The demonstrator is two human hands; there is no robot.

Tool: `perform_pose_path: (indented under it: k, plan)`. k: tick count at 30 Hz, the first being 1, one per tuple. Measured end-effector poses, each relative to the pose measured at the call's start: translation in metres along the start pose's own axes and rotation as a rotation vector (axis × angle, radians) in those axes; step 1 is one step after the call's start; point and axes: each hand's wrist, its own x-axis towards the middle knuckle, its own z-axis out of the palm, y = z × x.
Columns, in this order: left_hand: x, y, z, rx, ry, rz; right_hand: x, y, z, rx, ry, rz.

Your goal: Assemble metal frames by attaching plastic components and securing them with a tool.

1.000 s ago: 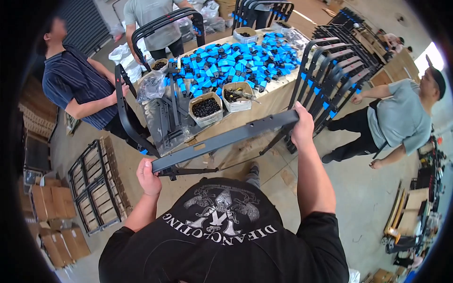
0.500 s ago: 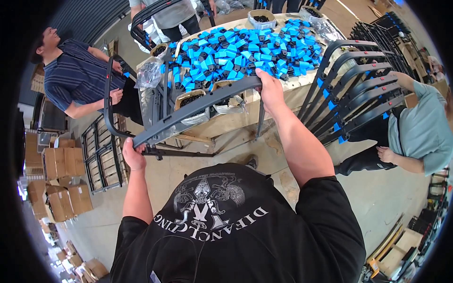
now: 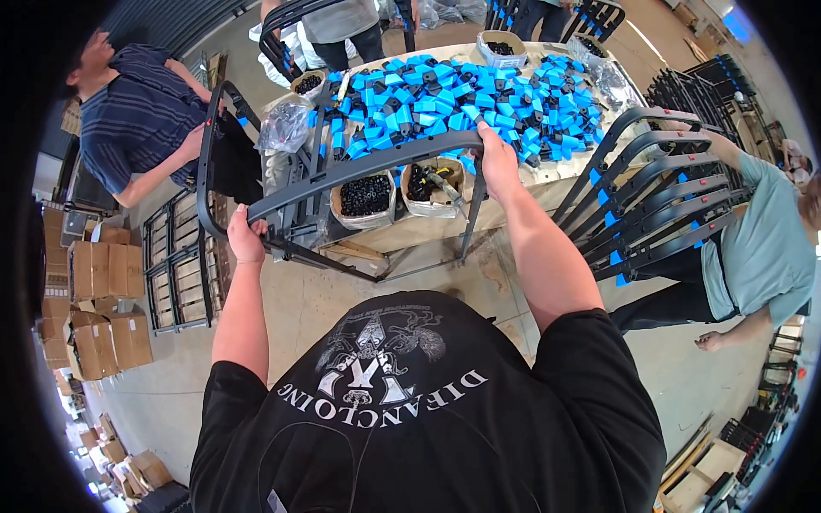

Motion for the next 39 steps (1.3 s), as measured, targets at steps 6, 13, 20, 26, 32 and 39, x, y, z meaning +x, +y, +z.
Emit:
perform_pose_path:
  k: [6, 13, 20, 26, 32, 39]
  plan:
    - [-0.005, 0.012, -0.002, 0.296, 0.048, 0.215, -0.046, 0.048, -0.034, 0.045, 0.456, -0.299]
    - [-0.006, 0.106, 0.087, 0.900, -0.277, 0.753, -0.153, 0.110, 0.002, -0.597, -0.233, -0.193]
    - [0.006, 0.118, 0.106, 1.373, -0.541, 0.040, -0.085, 0.102, 0.087, -0.851, -0.123, -0.360]
    - [0.007, 0.127, 0.104, 1.412, -0.566, -0.037, 0.036, 0.155, 0.095, -1.571, -0.581, 0.178]
    - [0.011, 0.131, 0.113, 1.392, -0.655, -0.011, 0.090, 0.253, 0.049, -1.521, -0.285, -0.559]
    - [0.012, 0.129, 0.104, 1.413, -0.618, -0.029, 0.077, 0.215, 0.086, -1.763, -0.389, -0.763]
